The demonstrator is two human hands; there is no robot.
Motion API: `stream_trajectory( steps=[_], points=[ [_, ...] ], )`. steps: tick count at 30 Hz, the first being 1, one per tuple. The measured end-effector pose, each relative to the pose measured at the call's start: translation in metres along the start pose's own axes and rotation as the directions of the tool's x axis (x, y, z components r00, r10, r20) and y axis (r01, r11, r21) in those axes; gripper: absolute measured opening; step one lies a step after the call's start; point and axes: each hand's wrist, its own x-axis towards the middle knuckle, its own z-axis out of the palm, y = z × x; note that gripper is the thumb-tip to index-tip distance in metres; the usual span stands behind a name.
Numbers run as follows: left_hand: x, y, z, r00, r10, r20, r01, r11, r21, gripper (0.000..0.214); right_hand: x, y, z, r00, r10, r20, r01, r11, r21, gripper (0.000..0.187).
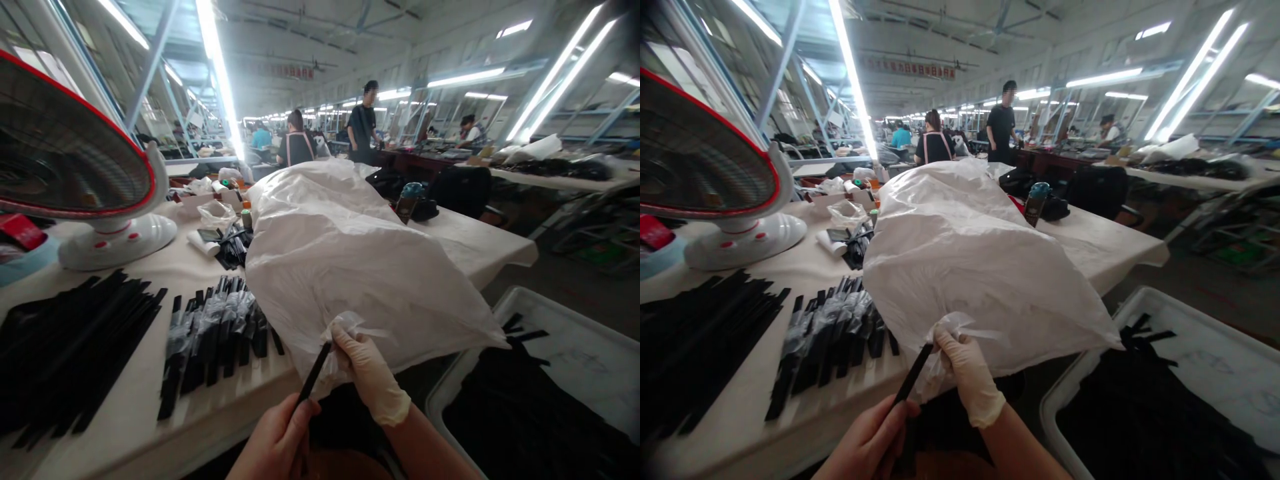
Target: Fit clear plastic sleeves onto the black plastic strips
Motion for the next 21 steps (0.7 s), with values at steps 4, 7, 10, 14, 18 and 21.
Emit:
stream_trajectory(
  steps=[4, 7, 10, 14, 18, 21],
  points=[
    [-0.005, 0.001, -0.006, 0.999, -0.022, 0.029, 0.022, 0.999, -0.033, 0.058, 0.001, -0.002, -0.003, 0.999, 0.019, -0.031, -0.022, 0.997, -0.075, 0.038],
    [-0.007, 0.003, -0.006, 1.000, -0.025, 0.003, 0.025, 1.000, 0.003, 0.053, -0.001, -0.003, -0.002, 0.998, 0.032, -0.057, -0.036, 0.997, -0.072, 0.038],
    [-0.005, 0.004, -0.005, 1.000, -0.015, -0.026, 0.016, 0.998, 0.055, 0.050, -0.002, -0.006, -0.001, 0.997, 0.045, -0.055, -0.049, 0.996, -0.071, 0.038],
    [-0.005, 0.003, -0.006, 1.000, -0.010, -0.006, 0.010, 0.997, 0.083, 0.048, -0.004, -0.010, -0.002, 0.995, 0.077, -0.057, -0.083, 0.991, -0.107, 0.039],
    [-0.006, 0.004, -0.005, 1.000, -0.011, -0.010, 0.012, 0.991, 0.130, 0.044, -0.008, -0.012, -0.004, 0.998, 0.057, -0.027, -0.061, 0.986, -0.158, 0.037],
    [-0.005, 0.008, -0.004, 0.999, -0.033, 0.016, 0.031, 0.995, 0.092, 0.043, -0.012, -0.013, -0.004, 0.999, 0.017, 0.033, -0.009, 0.972, -0.233, 0.035]
  ],
)
